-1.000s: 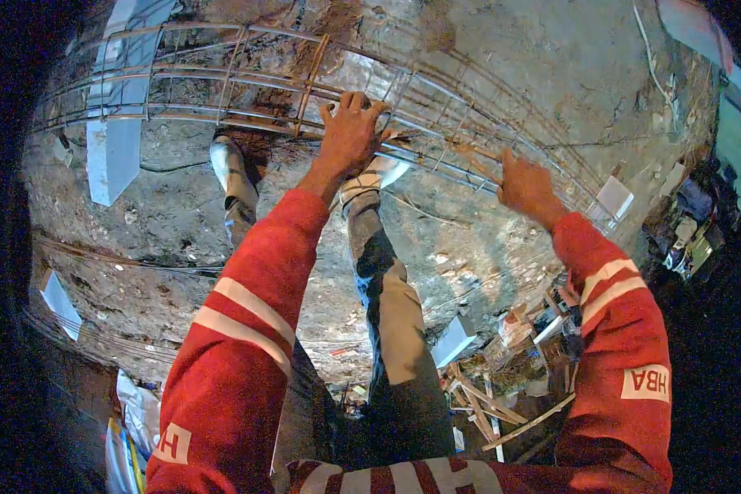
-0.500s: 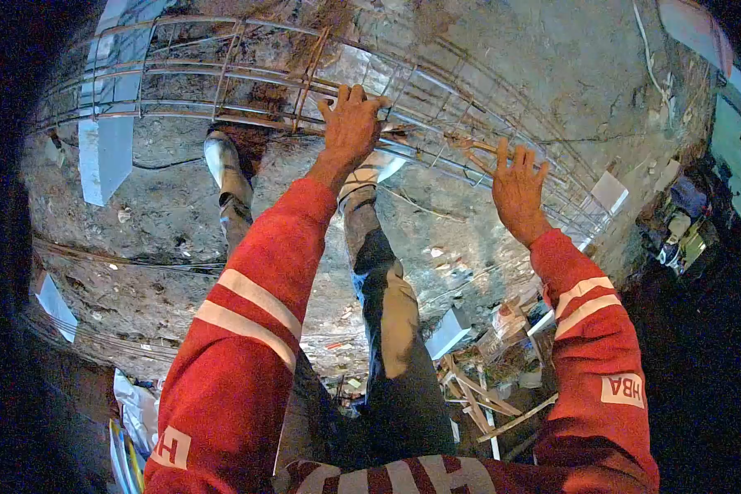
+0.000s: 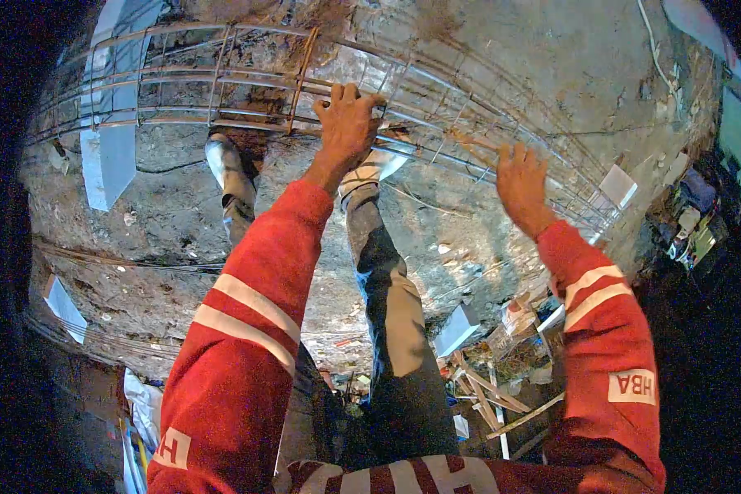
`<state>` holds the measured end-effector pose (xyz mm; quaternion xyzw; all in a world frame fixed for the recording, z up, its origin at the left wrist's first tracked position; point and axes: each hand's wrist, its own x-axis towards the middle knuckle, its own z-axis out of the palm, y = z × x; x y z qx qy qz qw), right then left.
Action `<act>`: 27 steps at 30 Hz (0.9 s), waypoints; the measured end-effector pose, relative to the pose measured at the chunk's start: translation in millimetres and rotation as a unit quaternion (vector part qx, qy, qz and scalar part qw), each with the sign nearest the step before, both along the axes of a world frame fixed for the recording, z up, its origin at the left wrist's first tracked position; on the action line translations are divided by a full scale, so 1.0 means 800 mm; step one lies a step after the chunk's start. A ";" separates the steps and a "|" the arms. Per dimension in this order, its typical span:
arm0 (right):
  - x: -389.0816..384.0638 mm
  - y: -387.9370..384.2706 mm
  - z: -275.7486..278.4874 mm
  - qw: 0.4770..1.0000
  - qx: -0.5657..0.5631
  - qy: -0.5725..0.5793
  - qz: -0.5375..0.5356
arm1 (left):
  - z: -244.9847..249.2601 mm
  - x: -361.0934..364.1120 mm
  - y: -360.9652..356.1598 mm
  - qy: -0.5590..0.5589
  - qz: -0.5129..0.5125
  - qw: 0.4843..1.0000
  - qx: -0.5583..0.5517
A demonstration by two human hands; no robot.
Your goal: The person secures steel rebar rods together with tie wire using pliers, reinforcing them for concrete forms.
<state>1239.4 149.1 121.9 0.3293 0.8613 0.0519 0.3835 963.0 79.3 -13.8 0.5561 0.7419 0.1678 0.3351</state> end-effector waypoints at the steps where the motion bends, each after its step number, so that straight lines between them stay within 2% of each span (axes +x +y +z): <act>1: -0.005 -0.012 -0.001 0.997 -0.005 -0.026 -0.077 | 0.002 0.000 0.002 -0.003 0.000 1.000 -0.003; 2: -0.010 -0.022 0.000 0.987 -0.011 -0.050 -0.153 | 0.003 0.000 0.004 -0.003 0.000 1.000 0.000; 4: -0.015 -0.035 0.005 0.988 -0.008 -0.059 -0.141 | 0.008 -0.005 0.005 0.013 -0.029 0.999 -0.037; 6: -0.016 -0.041 0.004 0.966 -0.042 -0.059 -0.247 | 0.011 -0.004 0.007 0.028 -0.030 0.998 -0.044; 11: 0.003 -0.030 0.005 0.961 -0.123 -0.048 -0.242 | 0.017 -0.003 0.006 0.015 -0.015 0.999 -0.036; 14: -0.008 -0.019 0.013 0.978 -0.097 -0.054 -0.179 | 0.012 0.002 0.006 0.023 0.002 0.999 -0.040; 16: -0.007 -0.017 0.006 0.997 -0.003 0.002 -0.083 | 0.009 0.006 0.012 0.030 0.000 0.998 -0.053; 17: -0.005 -0.017 0.005 0.997 -0.003 0.000 -0.082 | 0.008 0.006 0.013 0.040 0.000 0.997 -0.068; 20: 0.005 -0.011 0.004 0.992 -0.054 -0.021 -0.113 | 0.009 0.008 0.012 0.039 0.020 0.998 -0.052; 23: -0.020 0.024 0.028 0.966 -0.209 -0.048 -0.144 | 0.006 0.011 0.011 0.031 0.041 0.998 -0.036; 24: -0.022 0.038 0.025 0.966 -0.210 -0.046 -0.142 | 0.005 0.011 0.009 0.026 0.043 0.998 -0.028; 27: -0.018 0.113 -0.016 0.918 -0.390 -0.020 -0.069 | 0.014 0.008 0.013 0.024 0.028 0.998 -0.045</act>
